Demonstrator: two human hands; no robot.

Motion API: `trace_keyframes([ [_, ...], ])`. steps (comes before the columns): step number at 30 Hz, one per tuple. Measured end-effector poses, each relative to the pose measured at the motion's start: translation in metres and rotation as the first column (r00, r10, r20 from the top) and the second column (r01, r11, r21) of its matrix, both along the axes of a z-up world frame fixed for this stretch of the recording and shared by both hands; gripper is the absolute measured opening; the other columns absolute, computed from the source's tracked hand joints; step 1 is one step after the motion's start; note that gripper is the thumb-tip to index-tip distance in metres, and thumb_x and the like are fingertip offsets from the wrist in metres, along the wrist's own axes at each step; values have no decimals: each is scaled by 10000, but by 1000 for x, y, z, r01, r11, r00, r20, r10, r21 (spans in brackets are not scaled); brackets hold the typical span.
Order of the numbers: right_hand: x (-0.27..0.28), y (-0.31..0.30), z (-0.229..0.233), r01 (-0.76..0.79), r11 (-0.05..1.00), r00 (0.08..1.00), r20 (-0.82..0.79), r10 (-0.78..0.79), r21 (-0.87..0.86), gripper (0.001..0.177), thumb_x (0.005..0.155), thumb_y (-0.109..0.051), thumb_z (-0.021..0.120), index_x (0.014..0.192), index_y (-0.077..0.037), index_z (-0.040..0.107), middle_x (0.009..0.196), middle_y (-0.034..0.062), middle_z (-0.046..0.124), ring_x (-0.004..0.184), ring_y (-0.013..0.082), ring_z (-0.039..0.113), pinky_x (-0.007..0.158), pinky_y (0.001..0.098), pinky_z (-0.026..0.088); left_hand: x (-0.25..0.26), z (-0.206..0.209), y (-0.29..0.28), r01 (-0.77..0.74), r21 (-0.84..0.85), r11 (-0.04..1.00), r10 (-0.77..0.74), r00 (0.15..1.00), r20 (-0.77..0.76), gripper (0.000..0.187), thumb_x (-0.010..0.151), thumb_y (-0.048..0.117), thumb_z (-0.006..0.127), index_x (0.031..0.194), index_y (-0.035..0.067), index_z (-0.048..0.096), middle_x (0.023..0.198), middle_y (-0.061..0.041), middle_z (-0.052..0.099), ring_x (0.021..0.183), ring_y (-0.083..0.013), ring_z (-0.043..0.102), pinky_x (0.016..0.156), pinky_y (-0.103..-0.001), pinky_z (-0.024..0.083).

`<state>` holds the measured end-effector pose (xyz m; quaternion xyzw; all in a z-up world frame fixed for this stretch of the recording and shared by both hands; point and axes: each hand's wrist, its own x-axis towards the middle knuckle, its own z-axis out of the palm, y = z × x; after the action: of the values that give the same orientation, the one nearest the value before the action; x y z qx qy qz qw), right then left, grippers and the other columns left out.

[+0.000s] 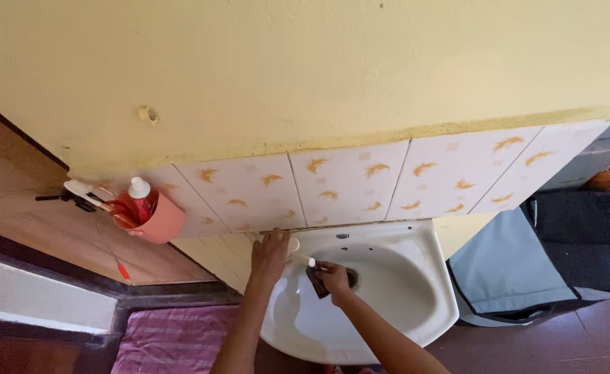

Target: The person scrubs the wall tiles above a white sink using a small sponge and a liquid soap dispenser. They repeatedly apply soap to the sponge and wipe the tiles and the sink basin in a continuous cleaning motion.

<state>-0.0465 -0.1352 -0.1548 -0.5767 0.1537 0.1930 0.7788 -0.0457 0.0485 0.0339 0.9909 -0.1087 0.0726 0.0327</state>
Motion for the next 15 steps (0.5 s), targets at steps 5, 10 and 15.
trace_keyframes([
  [5, 3, -1, 8, 38, 996, 999, 21, -36, -75, 407, 876, 131, 563, 1237, 32, 724, 998, 142, 772, 772, 188, 672, 640, 306, 544, -4, 10, 4, 32, 15, 999, -31, 997, -65, 510, 870, 114, 699, 1364, 189, 597, 1264, -118, 585, 1182, -302, 593, 864, -506, 506],
  [10, -7, -5, 41, -55, 978, 998, -3, 56, -200, 319, 879, 68, 652, 1182, 10, 732, 1025, 126, 791, 826, 160, 742, 702, 287, 620, -5, 20, -1, 17, -1, 1000, -17, 995, -102, 557, 832, 133, 751, 1362, 188, 590, 1233, -138, 581, 1180, -325, 580, 891, -516, 496],
  [15, -29, -18, 92, -49, 720, 876, 317, 364, -692, 268, 797, -54, 776, 1060, -97, 794, 1021, 113, 777, 839, 220, 734, 756, 354, 593, 0, 17, 1, 149, -25, 988, -150, 989, -9, 615, 694, 88, 771, 1287, 193, 650, 1269, -184, 569, 1171, -364, 563, 883, -496, 493],
])
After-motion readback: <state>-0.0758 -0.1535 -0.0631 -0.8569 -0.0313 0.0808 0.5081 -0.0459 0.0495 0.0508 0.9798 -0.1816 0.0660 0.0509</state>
